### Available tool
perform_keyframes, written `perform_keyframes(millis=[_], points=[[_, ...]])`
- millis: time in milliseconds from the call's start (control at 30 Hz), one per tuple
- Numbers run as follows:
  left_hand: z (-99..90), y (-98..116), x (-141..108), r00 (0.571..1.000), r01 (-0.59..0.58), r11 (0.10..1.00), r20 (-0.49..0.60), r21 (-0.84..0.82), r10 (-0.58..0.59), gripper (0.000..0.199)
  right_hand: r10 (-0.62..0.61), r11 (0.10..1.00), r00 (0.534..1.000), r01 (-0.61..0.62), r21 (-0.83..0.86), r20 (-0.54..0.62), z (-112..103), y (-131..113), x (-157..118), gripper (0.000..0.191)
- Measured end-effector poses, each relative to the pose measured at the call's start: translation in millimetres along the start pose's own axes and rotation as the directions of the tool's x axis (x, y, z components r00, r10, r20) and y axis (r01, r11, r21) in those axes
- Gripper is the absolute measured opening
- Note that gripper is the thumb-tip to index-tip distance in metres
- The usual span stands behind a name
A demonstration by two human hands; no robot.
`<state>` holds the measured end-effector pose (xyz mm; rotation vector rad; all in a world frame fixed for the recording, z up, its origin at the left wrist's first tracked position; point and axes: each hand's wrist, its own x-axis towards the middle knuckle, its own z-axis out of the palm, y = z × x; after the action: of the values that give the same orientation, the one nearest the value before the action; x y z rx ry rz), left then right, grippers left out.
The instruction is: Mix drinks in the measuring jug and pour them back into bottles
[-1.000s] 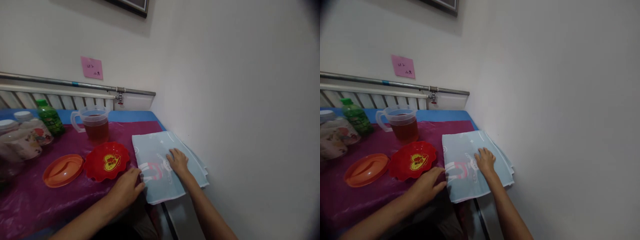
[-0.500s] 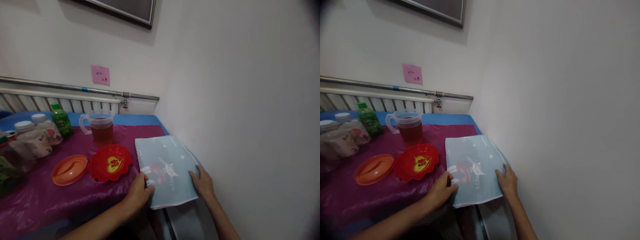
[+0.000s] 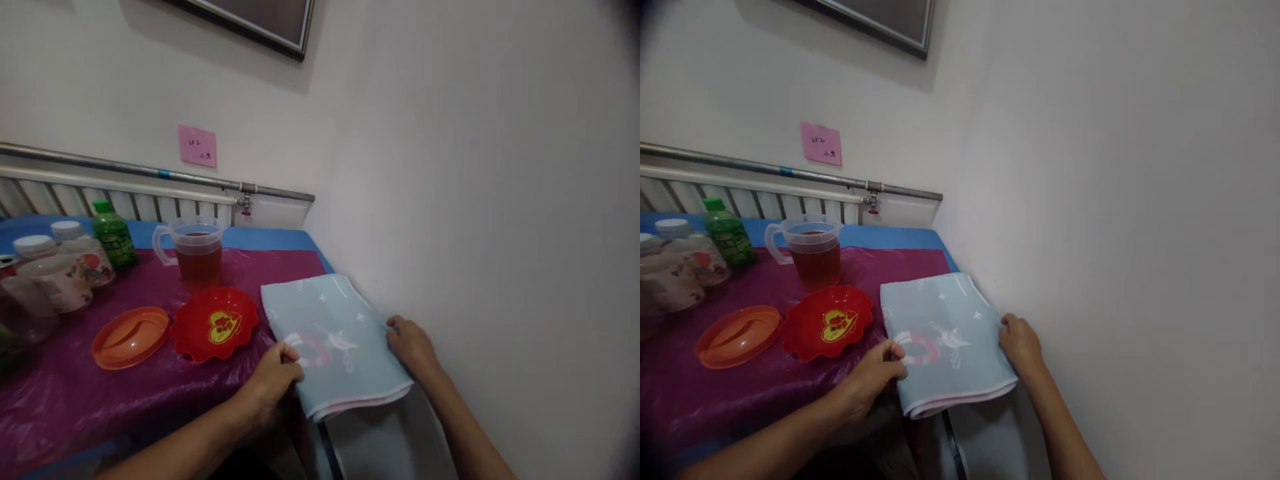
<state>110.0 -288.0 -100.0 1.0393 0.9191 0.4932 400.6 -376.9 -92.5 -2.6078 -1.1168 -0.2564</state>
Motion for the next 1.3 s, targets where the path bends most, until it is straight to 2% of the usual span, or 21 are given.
perform_keyframes(millis=[67, 133, 200, 267, 367, 433, 533, 567, 600, 667, 733, 800, 900, 1033, 1067, 1133, 1167, 1200, 1233, 1267, 1300], points=[[-7.0, -22, 6, 0.995, 0.101, 0.993, 0.016, 0.064, -0.102, 0.027, 0.002, 0.998, 1.000, 0.000, -0.062, 0.023, 7, -12, -15, 0.026], [-13.3, -37, 15, 0.995, 0.081, 0.985, 0.039, 0.153, -0.088, 0.027, -0.040, 0.995, 0.999, 0.038, -0.094, -0.014, 11, -34, -28, 0.033], [-19.0, -42, 19, 0.996, 0.023, 0.961, 0.074, 0.275, -0.045, 0.023, -0.180, 0.981, 0.978, 0.170, -0.098, -0.101, 10, -64, -34, 0.037], [-24.2, -40, 16, 0.994, -0.049, 0.897, 0.105, 0.440, 0.003, 0.018, -0.355, 0.935, 0.915, 0.350, -0.063, -0.193, 7, -98, -30, 0.035], [-29.4, -32, 6, 0.961, -0.276, 0.700, 0.175, 0.658, 0.215, 0.012, -0.441, 0.894, 0.867, 0.448, -0.025, -0.231, 14, -143, -12, 0.038], [-30.5, -29, 4, 0.850, -0.497, 0.474, 0.297, 0.727, 0.435, 0.009, -0.405, 0.914, 0.901, 0.406, -0.026, -0.157, 32, -162, -1, 0.040], [-33.5, -35, 13, 0.585, -0.689, -0.012, 0.567, 0.724, 0.580, 0.011, -0.301, 0.950, 0.953, 0.303, -0.077, 0.027, 69, -171, 9, 0.042], [-36.0, -39, 19, 0.543, -0.682, -0.141, 0.626, 0.717, 0.560, 0.011, -0.288, 0.954, 0.956, 0.291, -0.076, 0.054, 81, -170, 11, 0.042], [-39.4, -43, 26, 0.532, -0.660, -0.226, 0.657, 0.717, 0.534, 0.011, -0.287, 0.954, 0.955, 0.292, -0.072, 0.080, 90, -167, 13, 0.044], [-47.5, -52, 36, 0.546, -0.622, -0.298, 0.674, 0.724, 0.498, 0.013, -0.257, 0.959, 0.959, 0.268, -0.092, 0.121, 103, -163, 18, 0.047], [-54.2, -59, 42, 0.552, -0.618, -0.308, 0.678, 0.723, 0.484, 0.015, -0.255, 0.959, 0.956, 0.269, -0.088, 0.143, 106, -166, 25, 0.047], [-57.6, -60, 42, 0.556, -0.622, -0.307, 0.682, 0.720, 0.475, 0.017, -0.328, 0.944, 0.944, 0.328, -0.037, 0.024, 103, -183, 35, 0.046], [-61.5, -48, 33, 0.576, -0.645, -0.277, 0.692, 0.712, 0.435, 0.021, -0.468, 0.861, 0.878, 0.478, 0.172, -0.097, 95, -234, 52, 0.045], [-89.5, -14, 0, 0.531, -0.783, -0.119, 0.755, 0.611, 0.384, 0.026, -0.506, 0.732, 0.861, 0.455, 0.507, -0.043, 99, -311, 75, 0.039], [-102.4, -6, -10, 0.559, -0.781, -0.052, 0.735, 0.622, 0.384, 0.028, -0.513, 0.709, 0.857, 0.451, 0.543, -0.043, 104, -324, 80, 0.038], [-133.6, 1, -30, 0.698, -0.649, 0.081, 0.549, 0.757, 0.460, 0.031, -0.515, 0.673, 0.856, 0.439, 0.595, -0.049, 120, -339, 84, 0.037], [-151.0, 1, -38, 0.748, -0.554, 0.164, 0.402, 0.816, 0.529, 0.032, -0.510, 0.657, 0.859, 0.425, 0.622, -0.048, 128, -341, 85, 0.036], [-168.9, -1, -44, 0.767, -0.431, 0.263, 0.196, 0.863, 0.611, 0.032, -0.505, 0.640, 0.862, 0.408, 0.651, -0.044, 137, -341, 86, 0.036], [-187.0, -4, -48, 0.744, -0.287, 0.377, -0.043, 0.881, 0.666, 0.031, -0.501, 0.623, 0.865, 0.390, 0.678, -0.037, 145, -338, 86, 0.034], [-204.8, -8, -50, 0.678, -0.153, 0.478, -0.260, 0.865, 0.688, 0.029, -0.500, 0.604, 0.866, 0.373, 0.704, -0.029, 152, -335, 86, 0.033], [-221.9, -11, -50, 0.575, -0.035, 0.571, -0.451, 0.820, 0.683, 0.031, -0.499, 0.584, 0.866, 0.357, 0.729, -0.025, 159, -331, 87, 0.031]])
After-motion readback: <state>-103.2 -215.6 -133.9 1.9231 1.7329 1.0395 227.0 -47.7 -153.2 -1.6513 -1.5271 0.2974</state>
